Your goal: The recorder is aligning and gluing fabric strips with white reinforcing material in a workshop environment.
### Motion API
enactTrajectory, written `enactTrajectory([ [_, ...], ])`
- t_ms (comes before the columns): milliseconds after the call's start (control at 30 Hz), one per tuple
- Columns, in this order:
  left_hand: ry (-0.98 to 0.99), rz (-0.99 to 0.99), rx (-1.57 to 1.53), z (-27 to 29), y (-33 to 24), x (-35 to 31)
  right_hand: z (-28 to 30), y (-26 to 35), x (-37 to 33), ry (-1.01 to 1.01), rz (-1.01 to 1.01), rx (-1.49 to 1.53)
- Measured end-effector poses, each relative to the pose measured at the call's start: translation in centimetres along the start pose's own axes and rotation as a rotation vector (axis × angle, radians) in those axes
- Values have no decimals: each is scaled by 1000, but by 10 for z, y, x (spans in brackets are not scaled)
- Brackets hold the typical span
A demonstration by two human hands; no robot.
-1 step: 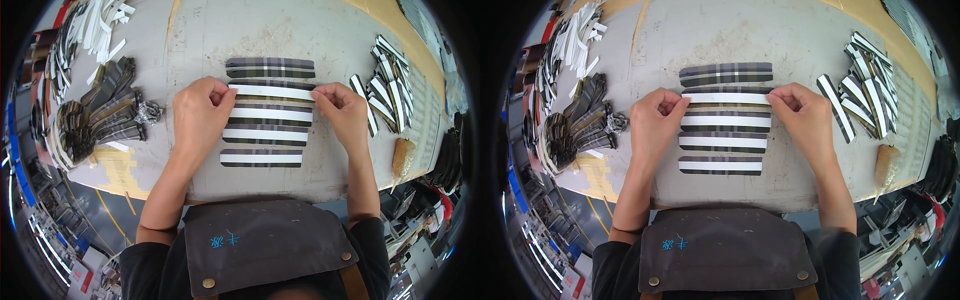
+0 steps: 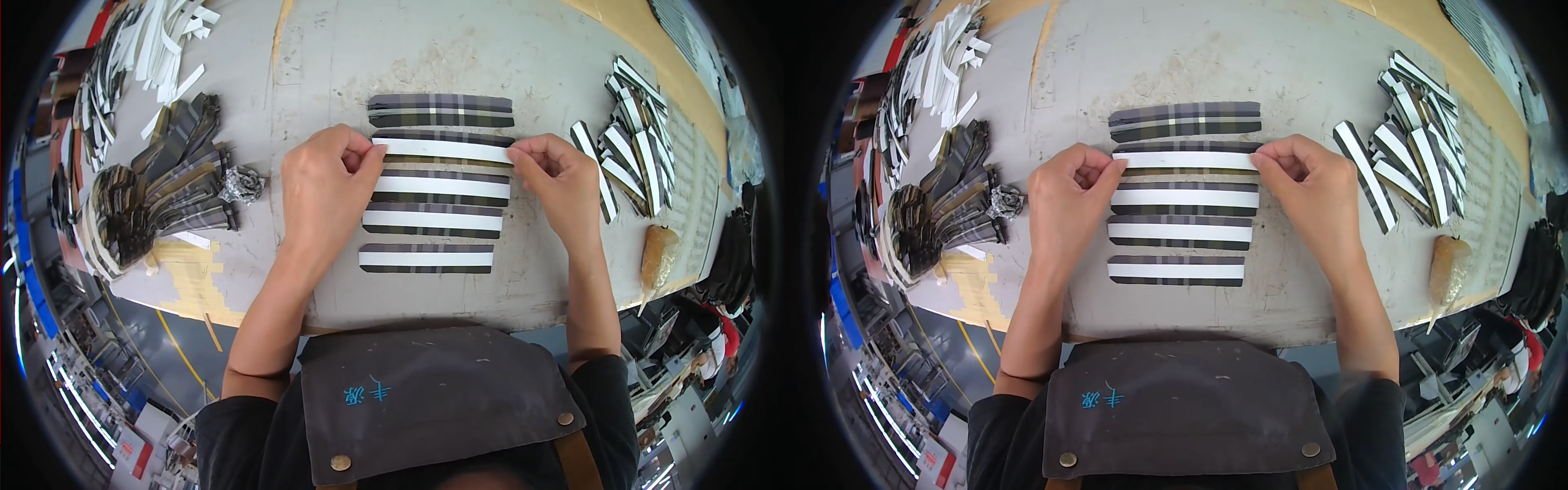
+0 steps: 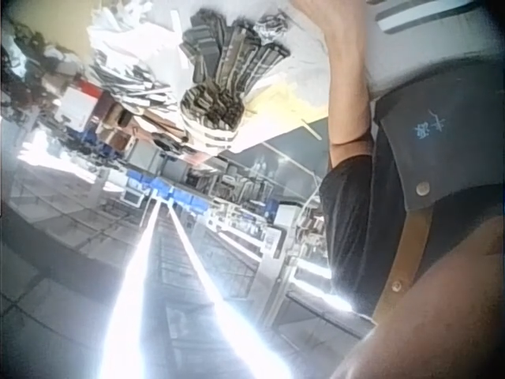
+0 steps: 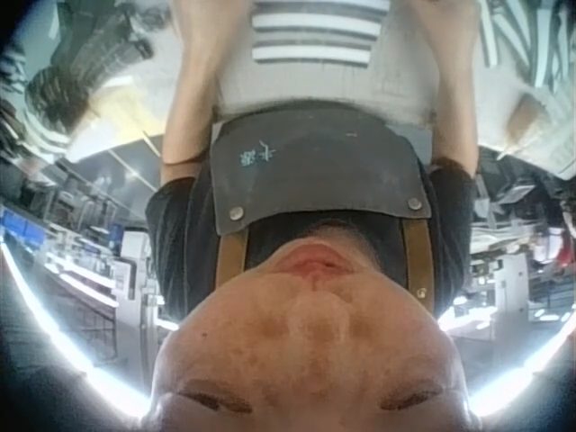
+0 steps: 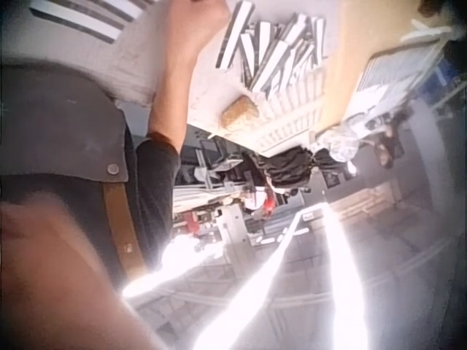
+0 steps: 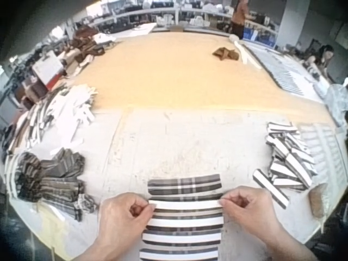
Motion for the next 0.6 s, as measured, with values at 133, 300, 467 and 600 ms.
enactTrajectory([
  [133,2,7,21,0,1,1,-1,2,1,-30,12,-47],
  [300,6,-9,50,-1,2,2,-2,7,1,-75,42,-96],
  [467,1,-27,68,0,1,1,-1,25,-3,-156,125,-321],
  [600,-28,-23,29,2,2,1,-20,58,-16,-161,528,-220],
])
Point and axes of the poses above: each hand's wrist, its own x-axis towards the middle knuckle, its own z-axis out of the back of the hand, y = z × x, the point moved 9 cm from there along x, towards the middle knuckle
